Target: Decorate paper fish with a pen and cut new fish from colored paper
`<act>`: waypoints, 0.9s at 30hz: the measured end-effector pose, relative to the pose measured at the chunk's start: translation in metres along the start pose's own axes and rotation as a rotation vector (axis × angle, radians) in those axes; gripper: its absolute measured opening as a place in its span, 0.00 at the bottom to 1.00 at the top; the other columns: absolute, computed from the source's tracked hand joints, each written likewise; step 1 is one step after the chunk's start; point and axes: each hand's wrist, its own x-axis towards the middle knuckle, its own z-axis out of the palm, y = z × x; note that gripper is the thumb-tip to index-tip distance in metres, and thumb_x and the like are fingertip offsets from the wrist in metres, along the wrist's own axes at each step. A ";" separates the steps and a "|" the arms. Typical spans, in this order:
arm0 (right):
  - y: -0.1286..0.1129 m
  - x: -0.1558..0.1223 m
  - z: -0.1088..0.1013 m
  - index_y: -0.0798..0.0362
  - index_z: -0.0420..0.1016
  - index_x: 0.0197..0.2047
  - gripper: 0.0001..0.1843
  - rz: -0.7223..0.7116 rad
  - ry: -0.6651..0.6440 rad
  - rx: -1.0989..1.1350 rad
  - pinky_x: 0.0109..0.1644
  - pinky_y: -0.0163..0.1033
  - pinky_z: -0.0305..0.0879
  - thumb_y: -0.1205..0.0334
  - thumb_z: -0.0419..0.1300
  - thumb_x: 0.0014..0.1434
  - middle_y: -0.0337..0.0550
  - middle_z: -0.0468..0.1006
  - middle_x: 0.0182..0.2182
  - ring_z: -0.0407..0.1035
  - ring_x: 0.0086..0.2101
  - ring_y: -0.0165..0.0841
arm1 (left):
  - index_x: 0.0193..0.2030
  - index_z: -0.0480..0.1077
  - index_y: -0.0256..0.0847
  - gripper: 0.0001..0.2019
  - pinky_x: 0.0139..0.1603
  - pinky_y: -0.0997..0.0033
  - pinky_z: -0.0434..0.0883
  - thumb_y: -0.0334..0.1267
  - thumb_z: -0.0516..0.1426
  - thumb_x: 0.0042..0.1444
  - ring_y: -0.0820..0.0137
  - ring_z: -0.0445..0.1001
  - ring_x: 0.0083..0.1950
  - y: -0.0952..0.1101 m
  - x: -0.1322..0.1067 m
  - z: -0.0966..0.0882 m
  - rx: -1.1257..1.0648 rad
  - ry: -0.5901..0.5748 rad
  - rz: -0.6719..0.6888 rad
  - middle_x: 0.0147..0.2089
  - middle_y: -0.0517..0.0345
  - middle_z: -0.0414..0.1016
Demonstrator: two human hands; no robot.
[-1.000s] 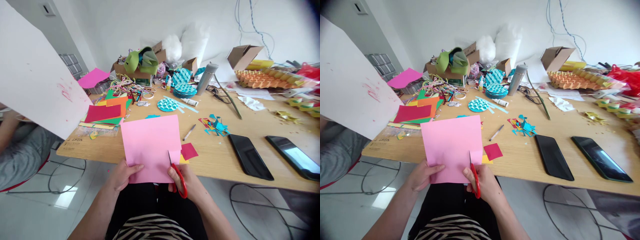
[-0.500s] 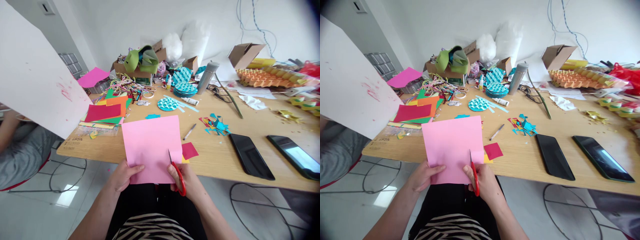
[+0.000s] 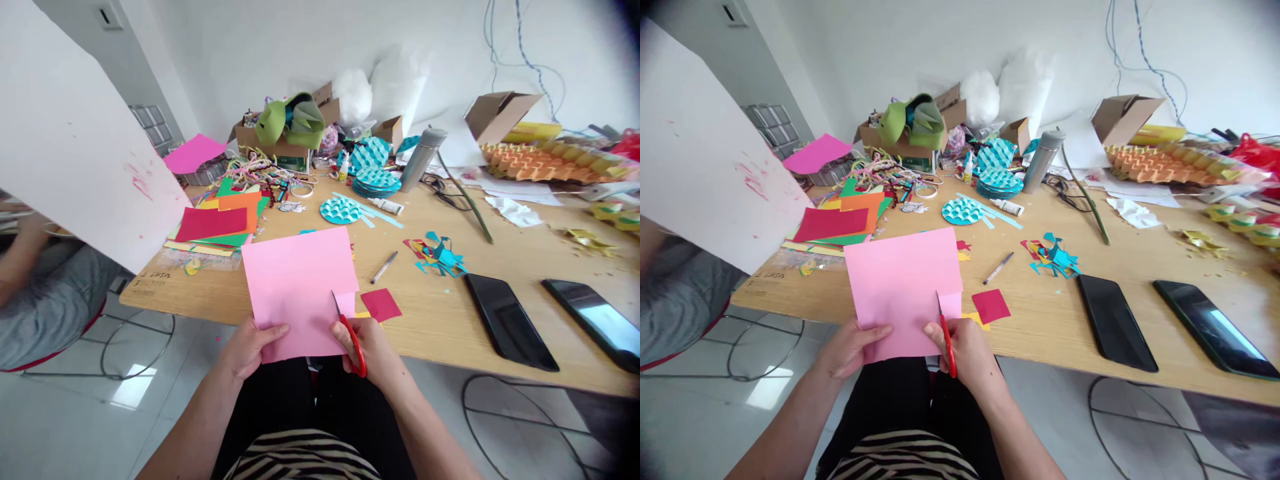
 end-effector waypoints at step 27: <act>-0.035 0.038 -0.061 0.51 0.67 0.27 0.22 -0.219 0.101 0.041 0.37 0.39 0.64 0.39 0.62 0.53 0.42 0.75 0.26 0.72 0.34 0.38 | 0.44 0.78 0.37 0.25 0.47 0.68 0.75 0.32 0.74 0.34 0.63 0.79 0.44 0.037 0.005 -0.017 0.017 0.137 0.181 0.45 0.51 0.81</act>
